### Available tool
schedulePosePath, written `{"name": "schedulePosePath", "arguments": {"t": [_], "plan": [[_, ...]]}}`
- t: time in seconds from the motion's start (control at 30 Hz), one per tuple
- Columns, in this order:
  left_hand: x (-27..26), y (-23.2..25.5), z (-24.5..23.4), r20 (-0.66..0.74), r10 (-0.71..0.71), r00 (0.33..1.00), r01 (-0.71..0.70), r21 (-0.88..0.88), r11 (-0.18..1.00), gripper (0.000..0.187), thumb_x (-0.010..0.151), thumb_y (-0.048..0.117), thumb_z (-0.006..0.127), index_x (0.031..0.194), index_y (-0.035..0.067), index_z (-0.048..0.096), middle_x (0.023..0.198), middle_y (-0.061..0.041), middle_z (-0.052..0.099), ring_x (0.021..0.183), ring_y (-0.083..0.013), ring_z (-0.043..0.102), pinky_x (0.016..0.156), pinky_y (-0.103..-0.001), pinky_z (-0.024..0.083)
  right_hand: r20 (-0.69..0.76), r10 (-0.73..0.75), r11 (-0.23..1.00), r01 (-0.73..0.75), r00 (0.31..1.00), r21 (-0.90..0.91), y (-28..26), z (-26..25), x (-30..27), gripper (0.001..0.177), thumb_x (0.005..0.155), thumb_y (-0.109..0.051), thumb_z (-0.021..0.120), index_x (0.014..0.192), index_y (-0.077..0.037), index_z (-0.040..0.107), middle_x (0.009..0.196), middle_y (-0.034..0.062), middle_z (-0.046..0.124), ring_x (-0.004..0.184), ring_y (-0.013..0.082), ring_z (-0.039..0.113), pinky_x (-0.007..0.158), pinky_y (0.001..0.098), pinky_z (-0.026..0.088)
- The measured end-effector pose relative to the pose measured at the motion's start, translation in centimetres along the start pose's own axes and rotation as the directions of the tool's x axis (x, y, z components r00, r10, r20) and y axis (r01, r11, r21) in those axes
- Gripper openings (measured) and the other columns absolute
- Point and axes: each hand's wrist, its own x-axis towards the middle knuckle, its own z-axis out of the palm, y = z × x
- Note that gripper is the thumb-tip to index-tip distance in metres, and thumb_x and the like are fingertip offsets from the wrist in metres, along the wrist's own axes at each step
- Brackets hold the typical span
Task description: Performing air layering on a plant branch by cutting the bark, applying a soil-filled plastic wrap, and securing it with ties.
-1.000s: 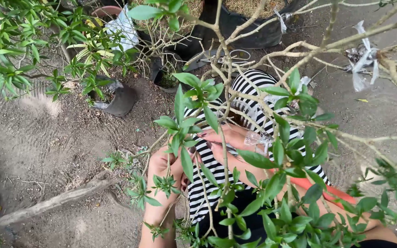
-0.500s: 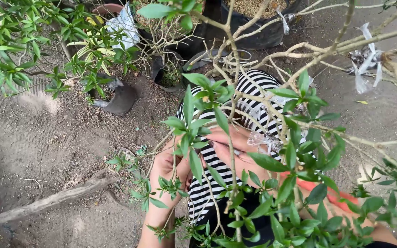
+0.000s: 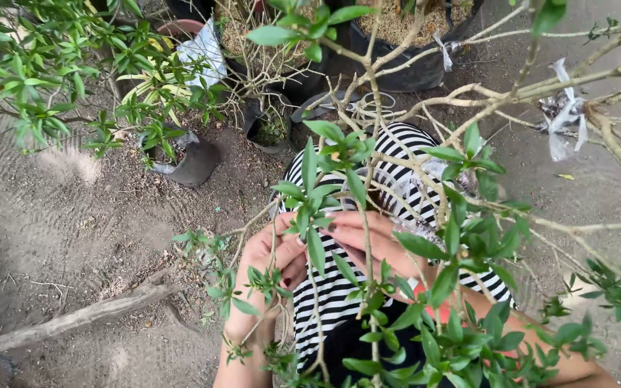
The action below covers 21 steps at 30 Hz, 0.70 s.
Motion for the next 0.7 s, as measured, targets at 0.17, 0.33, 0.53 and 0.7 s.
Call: {"name": "schedulePosePath", "arguments": {"t": [0.17,0.33,0.53,0.7], "plan": [[-0.1,-0.6,0.2,0.174,0.031,0.984,0.011,-0.233,0.972,0.039,0.101,-0.003,0.056,0.139,-0.006,0.046,0.091,-0.016,0.067,0.052,-0.0024,0.045,0.038,-0.012,0.035,0.115,0.041,0.995,-0.051,0.993,0.084,-0.8,-0.8,-1.1,0.038,0.093,0.003,0.062,0.131,0.003,0.058,0.15,0.0183,0.051,0.133,0.0277,0.06,0.11,0.0345,0.054],[-0.5,0.2,1.5,0.128,0.029,0.991,-0.01,-0.14,0.99,0.044,0.101,-0.001,0.057,0.143,-0.008,0.047,0.085,-0.011,0.067,0.05,-0.001,0.044,0.036,-0.012,0.032,0.1,-0.021,0.998,0.015,0.995,0.056,0.6,-0.1,-1.0,0.043,0.085,0.001,0.068,0.128,0.002,0.059,0.145,0.0201,0.054,0.132,0.0299,0.059,0.112,0.037,0.052],[-0.8,0.0,1.4,0.049,0.055,0.997,-0.051,-0.08,0.995,0.037,0.099,0.0,0.057,0.136,-0.002,0.052,0.08,-0.011,0.066,0.044,-0.0018,0.039,0.029,-0.014,0.025,-0.05,0.014,0.99,-0.021,0.999,-0.137,0.9,1.4,-1.7,0.037,0.077,0.0,0.072,0.114,-0.001,0.07,0.126,0.0137,0.064,0.109,0.0223,0.066,0.089,0.0315,0.056],[-0.6,-0.1,0.7,0.031,0.063,0.998,-0.062,-0.033,0.998,0.03,0.1,-0.002,0.055,0.129,-0.007,0.055,0.079,-0.013,0.066,0.044,-0.0034,0.039,0.029,-0.015,0.026,-0.094,0.0,0.993,-0.01,0.996,-0.114,-0.6,1.6,0.0,0.032,0.09,0.004,0.069,0.121,0.0,0.064,0.133,0.0163,0.063,0.115,0.026,0.068,0.097,0.0345,0.059]]}}
